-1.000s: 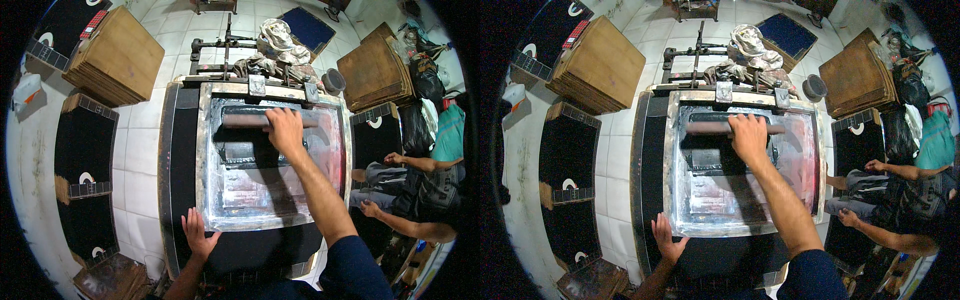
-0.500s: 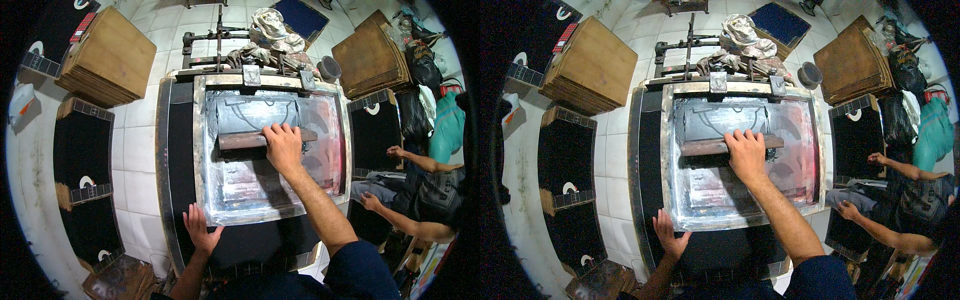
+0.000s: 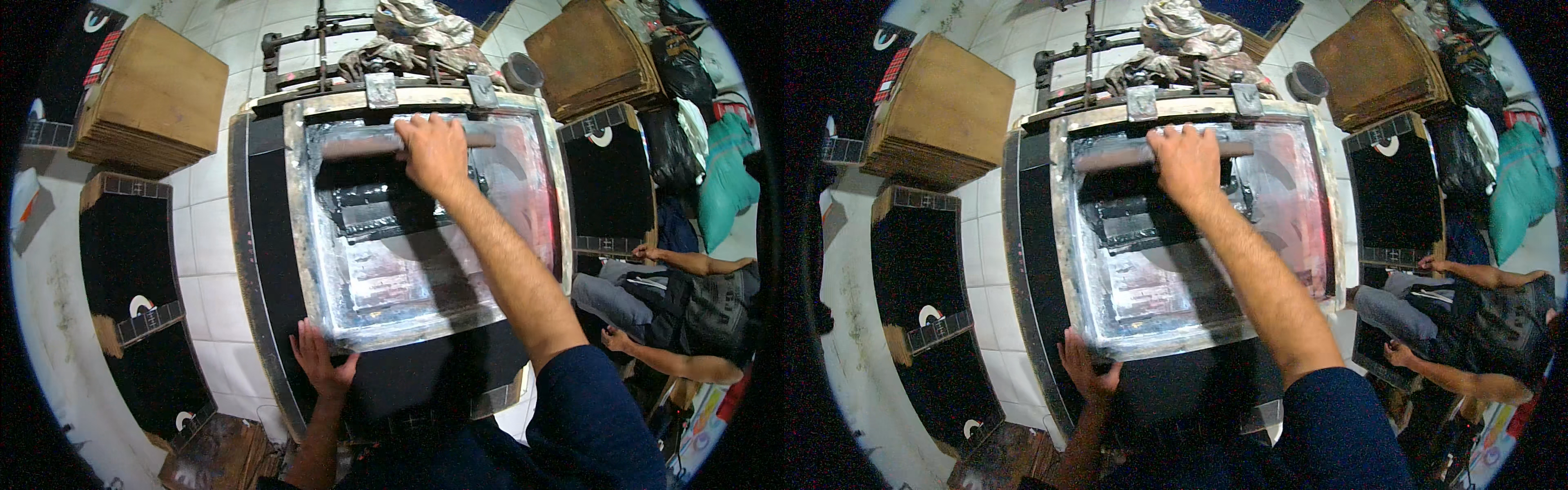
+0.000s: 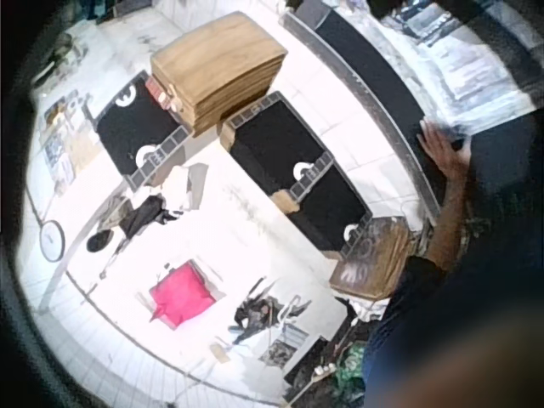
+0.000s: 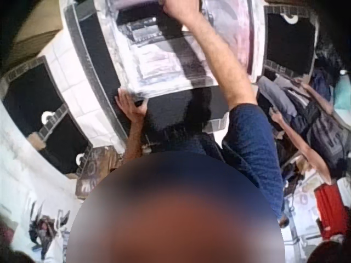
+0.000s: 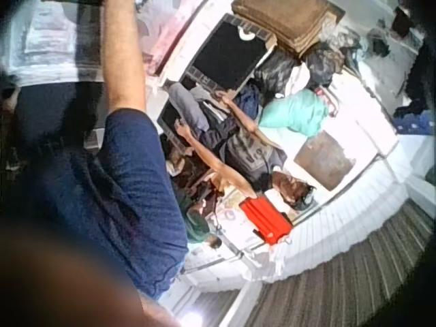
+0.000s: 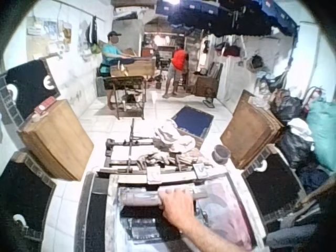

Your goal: The person performs screen printing on black skateboard decks. They place a deck on the press, lower the screen, and use a squeegee to pull ink across the mesh. After lifting the screen to reveal the printed design, they remove the deck and repeat the process on subsequent decks.

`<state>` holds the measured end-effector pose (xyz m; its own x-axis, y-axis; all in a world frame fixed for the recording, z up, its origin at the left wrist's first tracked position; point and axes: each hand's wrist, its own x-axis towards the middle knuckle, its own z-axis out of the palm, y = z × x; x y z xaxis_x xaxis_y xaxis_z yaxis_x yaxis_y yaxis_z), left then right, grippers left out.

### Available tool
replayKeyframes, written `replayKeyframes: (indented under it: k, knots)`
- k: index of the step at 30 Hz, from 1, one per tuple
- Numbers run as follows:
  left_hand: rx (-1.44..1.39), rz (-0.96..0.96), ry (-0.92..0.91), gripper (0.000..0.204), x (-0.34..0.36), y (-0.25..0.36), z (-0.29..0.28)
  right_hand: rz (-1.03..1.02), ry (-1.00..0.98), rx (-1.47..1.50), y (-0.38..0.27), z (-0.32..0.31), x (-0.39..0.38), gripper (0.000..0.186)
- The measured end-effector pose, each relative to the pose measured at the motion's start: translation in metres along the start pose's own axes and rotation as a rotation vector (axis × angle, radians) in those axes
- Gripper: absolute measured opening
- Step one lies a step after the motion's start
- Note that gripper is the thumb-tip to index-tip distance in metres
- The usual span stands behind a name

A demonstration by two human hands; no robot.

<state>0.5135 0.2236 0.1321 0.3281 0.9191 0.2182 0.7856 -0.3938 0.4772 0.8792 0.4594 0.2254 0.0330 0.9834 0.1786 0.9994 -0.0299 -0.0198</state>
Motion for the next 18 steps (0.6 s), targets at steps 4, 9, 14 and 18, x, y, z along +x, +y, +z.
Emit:
replayKeyframes:
  k: [4,9,14,18]
  knots:
    - [0.051,-0.017,-0.037,0.099,0.001,0.001,-0.001,0.033,-0.001,0.039,-0.026,-0.016,-0.08,0.033]
    - [0.054,0.033,-0.022,0.097,0.003,0.001,-0.004,0.024,0.117,0.14,-0.033,-0.009,-0.112,0.025]
    - [-0.125,-0.108,-0.004,0.111,0.01,0.01,-0.001,0.007,0.105,0.139,-0.029,-0.009,-0.108,0.03]
    - [-0.249,-0.188,0.016,0.113,0.013,0.018,0.0,-0.001,0.1,0.229,-0.025,-0.013,-0.109,0.031]
